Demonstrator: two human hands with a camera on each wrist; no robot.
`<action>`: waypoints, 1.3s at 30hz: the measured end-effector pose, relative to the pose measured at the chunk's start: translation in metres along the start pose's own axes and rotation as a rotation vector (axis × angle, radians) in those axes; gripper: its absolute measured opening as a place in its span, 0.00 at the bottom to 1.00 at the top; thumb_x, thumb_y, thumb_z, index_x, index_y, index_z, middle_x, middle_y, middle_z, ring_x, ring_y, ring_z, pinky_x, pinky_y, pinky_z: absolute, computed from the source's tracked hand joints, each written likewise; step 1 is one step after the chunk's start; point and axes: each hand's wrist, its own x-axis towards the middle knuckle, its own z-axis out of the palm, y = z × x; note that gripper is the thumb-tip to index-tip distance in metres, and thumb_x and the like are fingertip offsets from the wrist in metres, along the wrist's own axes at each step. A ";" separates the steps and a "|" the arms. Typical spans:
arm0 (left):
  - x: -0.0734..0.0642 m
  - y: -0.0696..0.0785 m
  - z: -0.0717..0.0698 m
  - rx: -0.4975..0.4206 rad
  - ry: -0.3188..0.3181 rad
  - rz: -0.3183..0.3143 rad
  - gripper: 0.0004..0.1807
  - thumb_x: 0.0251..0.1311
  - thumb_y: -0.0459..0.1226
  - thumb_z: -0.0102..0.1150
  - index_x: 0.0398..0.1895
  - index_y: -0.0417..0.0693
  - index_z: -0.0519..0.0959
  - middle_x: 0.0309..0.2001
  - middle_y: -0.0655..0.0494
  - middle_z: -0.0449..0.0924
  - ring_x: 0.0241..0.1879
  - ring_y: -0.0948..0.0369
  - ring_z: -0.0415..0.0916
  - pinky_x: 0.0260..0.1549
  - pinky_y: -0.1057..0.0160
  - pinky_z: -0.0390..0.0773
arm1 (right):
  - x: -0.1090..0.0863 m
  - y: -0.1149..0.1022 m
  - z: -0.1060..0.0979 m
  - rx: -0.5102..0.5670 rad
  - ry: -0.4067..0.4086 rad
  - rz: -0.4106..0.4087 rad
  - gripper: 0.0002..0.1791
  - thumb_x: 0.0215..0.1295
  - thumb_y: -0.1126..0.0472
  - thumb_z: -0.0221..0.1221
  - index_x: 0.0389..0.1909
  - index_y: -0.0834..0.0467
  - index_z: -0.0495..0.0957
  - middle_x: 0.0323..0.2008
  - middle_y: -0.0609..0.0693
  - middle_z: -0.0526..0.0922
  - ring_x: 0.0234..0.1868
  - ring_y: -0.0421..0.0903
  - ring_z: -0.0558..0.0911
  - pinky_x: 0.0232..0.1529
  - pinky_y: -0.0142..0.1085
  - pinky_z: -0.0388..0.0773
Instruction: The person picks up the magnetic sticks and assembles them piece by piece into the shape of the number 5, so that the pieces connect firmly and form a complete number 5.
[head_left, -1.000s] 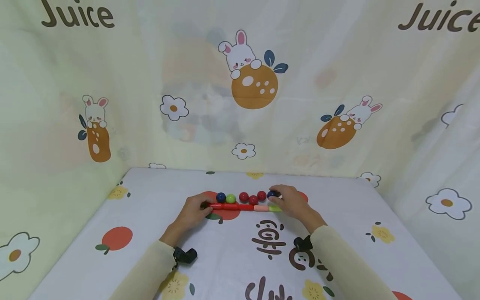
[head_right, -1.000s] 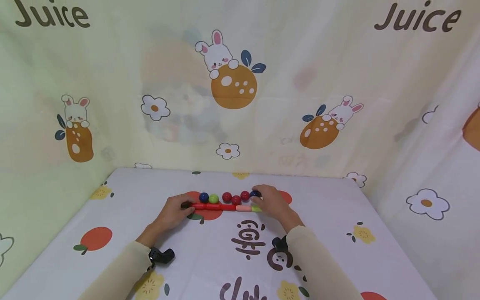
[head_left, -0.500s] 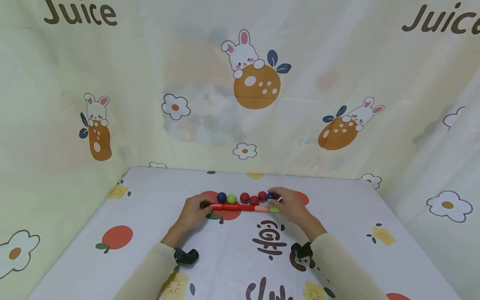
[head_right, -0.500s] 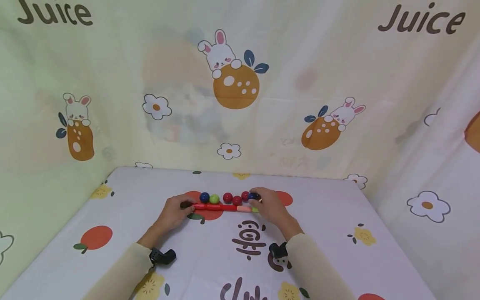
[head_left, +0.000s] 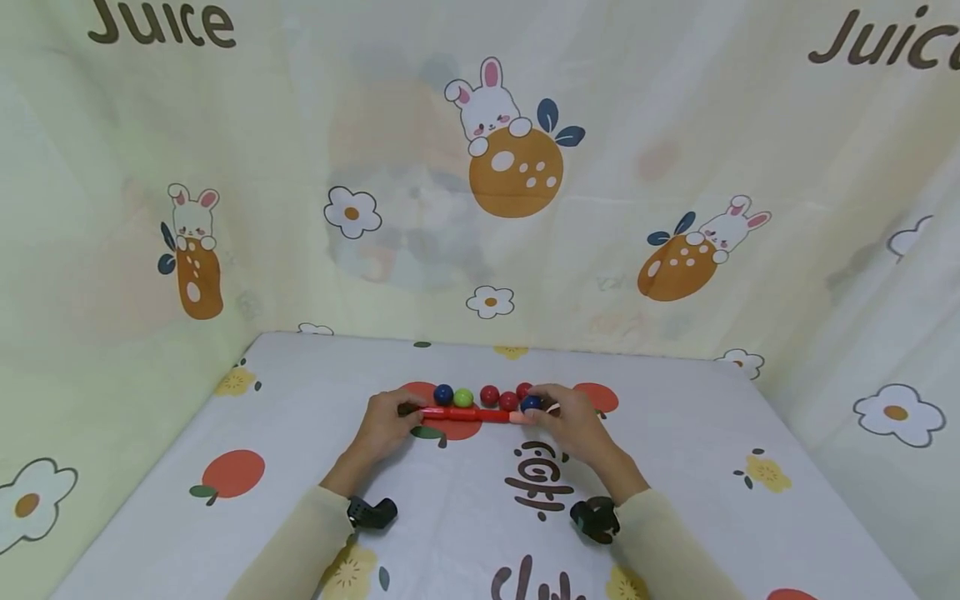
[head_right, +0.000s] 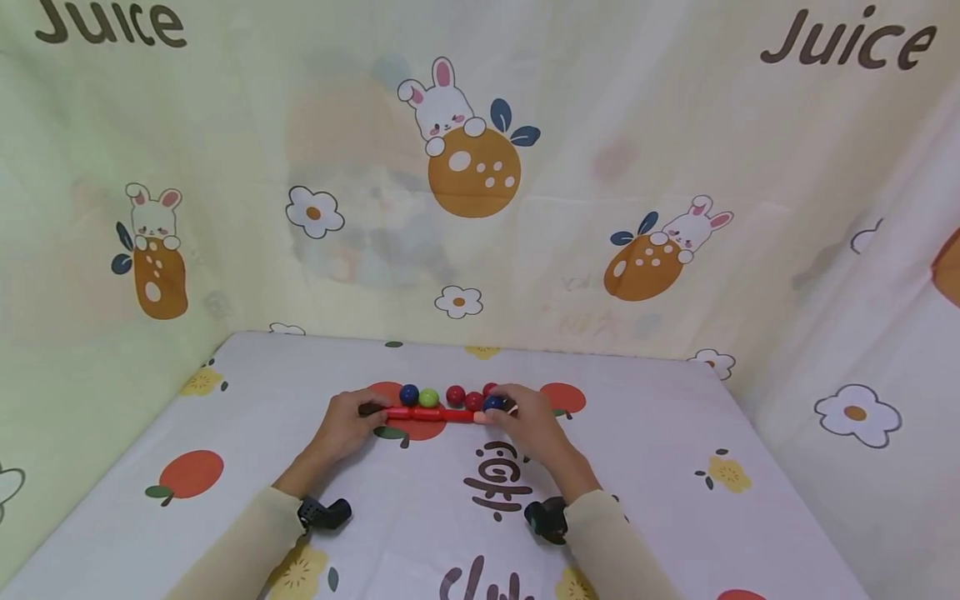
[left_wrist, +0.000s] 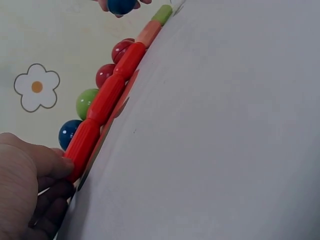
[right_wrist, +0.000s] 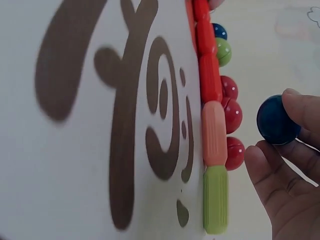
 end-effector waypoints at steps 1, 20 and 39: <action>0.001 0.001 0.000 0.000 0.003 0.000 0.09 0.60 0.27 0.67 0.43 0.44 0.88 0.41 0.54 0.87 0.43 0.56 0.80 0.50 0.51 0.81 | -0.001 -0.001 -0.001 0.014 0.002 0.001 0.25 0.65 0.58 0.69 0.62 0.58 0.79 0.51 0.51 0.84 0.47 0.51 0.81 0.44 0.39 0.84; 0.004 0.003 -0.003 -0.012 -0.005 -0.023 0.08 0.61 0.28 0.67 0.42 0.45 0.88 0.38 0.56 0.86 0.40 0.58 0.77 0.46 0.55 0.80 | -0.022 -0.002 0.011 0.134 0.024 -0.001 0.22 0.63 0.62 0.70 0.58 0.57 0.81 0.50 0.50 0.85 0.44 0.48 0.82 0.45 0.39 0.85; -0.003 0.000 0.001 -0.013 0.011 -0.012 0.09 0.61 0.27 0.67 0.41 0.45 0.88 0.38 0.56 0.86 0.40 0.58 0.78 0.47 0.53 0.81 | -0.032 -0.004 0.019 0.129 -0.084 0.017 0.21 0.61 0.63 0.71 0.55 0.55 0.82 0.41 0.46 0.85 0.43 0.45 0.83 0.43 0.37 0.85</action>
